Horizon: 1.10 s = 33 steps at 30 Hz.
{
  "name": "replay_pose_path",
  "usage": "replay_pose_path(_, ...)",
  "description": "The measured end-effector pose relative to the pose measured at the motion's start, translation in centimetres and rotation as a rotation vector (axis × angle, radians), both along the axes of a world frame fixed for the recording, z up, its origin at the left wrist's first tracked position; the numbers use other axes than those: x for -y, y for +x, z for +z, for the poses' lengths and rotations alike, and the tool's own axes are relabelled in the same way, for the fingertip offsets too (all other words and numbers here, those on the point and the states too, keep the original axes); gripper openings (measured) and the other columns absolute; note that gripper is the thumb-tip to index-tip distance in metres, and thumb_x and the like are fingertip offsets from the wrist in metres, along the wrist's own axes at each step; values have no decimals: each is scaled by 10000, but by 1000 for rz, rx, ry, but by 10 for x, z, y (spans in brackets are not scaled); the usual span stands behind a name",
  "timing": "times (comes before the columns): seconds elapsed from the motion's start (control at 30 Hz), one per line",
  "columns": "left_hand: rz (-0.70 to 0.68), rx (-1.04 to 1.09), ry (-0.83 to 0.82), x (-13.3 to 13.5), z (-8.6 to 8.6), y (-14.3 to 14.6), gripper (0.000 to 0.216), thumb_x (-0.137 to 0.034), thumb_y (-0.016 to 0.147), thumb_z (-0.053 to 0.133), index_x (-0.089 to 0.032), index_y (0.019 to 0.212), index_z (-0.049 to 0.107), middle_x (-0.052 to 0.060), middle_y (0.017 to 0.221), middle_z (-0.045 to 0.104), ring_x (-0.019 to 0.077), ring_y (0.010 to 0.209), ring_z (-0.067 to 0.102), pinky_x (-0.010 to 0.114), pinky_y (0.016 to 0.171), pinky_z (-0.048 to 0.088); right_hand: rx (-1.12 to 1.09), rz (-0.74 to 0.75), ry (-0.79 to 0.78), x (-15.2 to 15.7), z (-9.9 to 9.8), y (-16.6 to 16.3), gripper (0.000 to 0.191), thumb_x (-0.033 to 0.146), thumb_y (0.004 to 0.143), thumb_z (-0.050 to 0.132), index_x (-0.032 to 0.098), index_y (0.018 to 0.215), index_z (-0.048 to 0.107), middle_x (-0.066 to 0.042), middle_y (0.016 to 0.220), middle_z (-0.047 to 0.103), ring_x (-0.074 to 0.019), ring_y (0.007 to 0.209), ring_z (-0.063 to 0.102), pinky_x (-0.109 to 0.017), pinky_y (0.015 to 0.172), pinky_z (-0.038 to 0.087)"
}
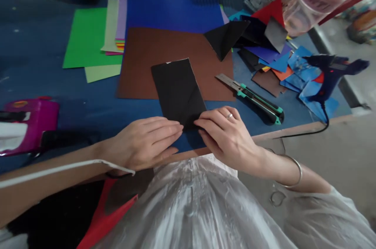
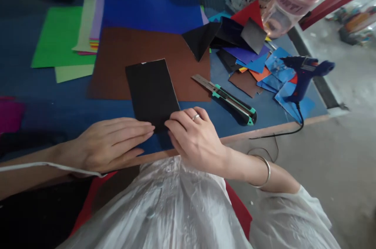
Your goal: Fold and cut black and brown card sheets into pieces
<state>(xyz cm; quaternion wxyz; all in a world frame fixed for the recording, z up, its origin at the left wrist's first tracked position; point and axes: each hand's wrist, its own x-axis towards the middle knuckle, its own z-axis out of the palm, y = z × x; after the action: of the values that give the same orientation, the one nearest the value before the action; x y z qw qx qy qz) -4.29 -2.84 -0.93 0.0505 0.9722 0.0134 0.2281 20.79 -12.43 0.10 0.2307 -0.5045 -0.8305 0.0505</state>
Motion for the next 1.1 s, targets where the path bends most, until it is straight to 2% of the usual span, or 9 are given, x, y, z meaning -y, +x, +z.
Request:
replay_pose_path(0.07, -7, 36, -9, 1, -5, -1, 232, -209, 1038, 557, -60, 1116, 718, 158, 1106, 803, 264, 1063, 771, 394, 920, 661, -31, -71, -95, -7, 4, -14, 193, 245, 1041, 566, 149, 969, 717, -80, 963, 738, -223, 836, 591, -394, 789, 379)
replay_pose_path(0.13, -15, 61, 7, 1, -9, -2, 203, -209, 1016, 596, -67, 1053, 735, 170, 1125, 798, 282, 1089, 765, 412, 947, 657, -39, -88, -201, -14, 6, -25, 159, 270, 1009, 631, 168, 902, 687, -53, 906, 703, -208, 809, 557, -371, 758, 338)
replay_pose_path(0.27, -38, 114, 47, 4, -12, -5, 134, -171, 941, 709, -46, 956, 753, 203, 1103, 799, 316, 1071, 771, 439, 926, 666, -68, -93, -354, -23, 9, -33, 78, 239, 970, 684, 182, 922, 662, -25, 934, 687, -180, 820, 536, -340, 779, 308)
replay_pose_path(0.47, -11, 161, 9, 6, -11, -4, 118, -157, 937, 725, -56, 988, 758, 183, 1098, 806, 313, 1061, 775, 455, 933, 669, -142, -93, -462, -27, 15, -29, 69, 150, 925, 693, 195, 948, 646, 5, 946, 682, -156, 868, 576, -309, 811, 314)
replay_pose_path(0.63, -23, 145, -5, 7, -9, -4, 109, -146, 940, 723, -46, 976, 748, 172, 1035, 814, 301, 1023, 788, 430, 897, 686, -142, -99, -455, -30, 15, -29, 62, 154, 923, 700, 184, 945, 651, -1, 938, 688, -155, 841, 577, -310, 793, 309)
replay_pose_path(0.77, -4, 148, -32, 8, -13, -5, 113, -145, 926, 738, -71, 1011, 751, 148, 1060, 816, 302, 1097, 773, 434, 939, 681, -144, -93, -455, -30, 15, -27, 57, 167, 927, 717, 185, 943, 666, 0, 920, 692, -156, 834, 582, -311, 796, 308)
replay_pose_path(0.93, -28, 124, -43, 6, -11, -6, 158, -147, 911, 758, -32, 1019, 749, 182, 1082, 812, 316, 1081, 781, 426, 918, 691, -146, -128, -466, -30, 17, -18, 64, 176, 928, 736, 188, 922, 674, 9, 887, 689, -153, 823, 583, -314, 794, 307)
replay_pose_path(1.1, -22, 84, -39, 4, -6, -7, 119, -143, 935, 727, -77, 1030, 753, 147, 1104, 816, 289, 1109, 777, 401, 952, 688, -140, -154, -477, -29, 19, -8, 67, 174, 936, 726, 197, 938, 663, 9, 899, 693, -158, 840, 595, -318, 805, 316)
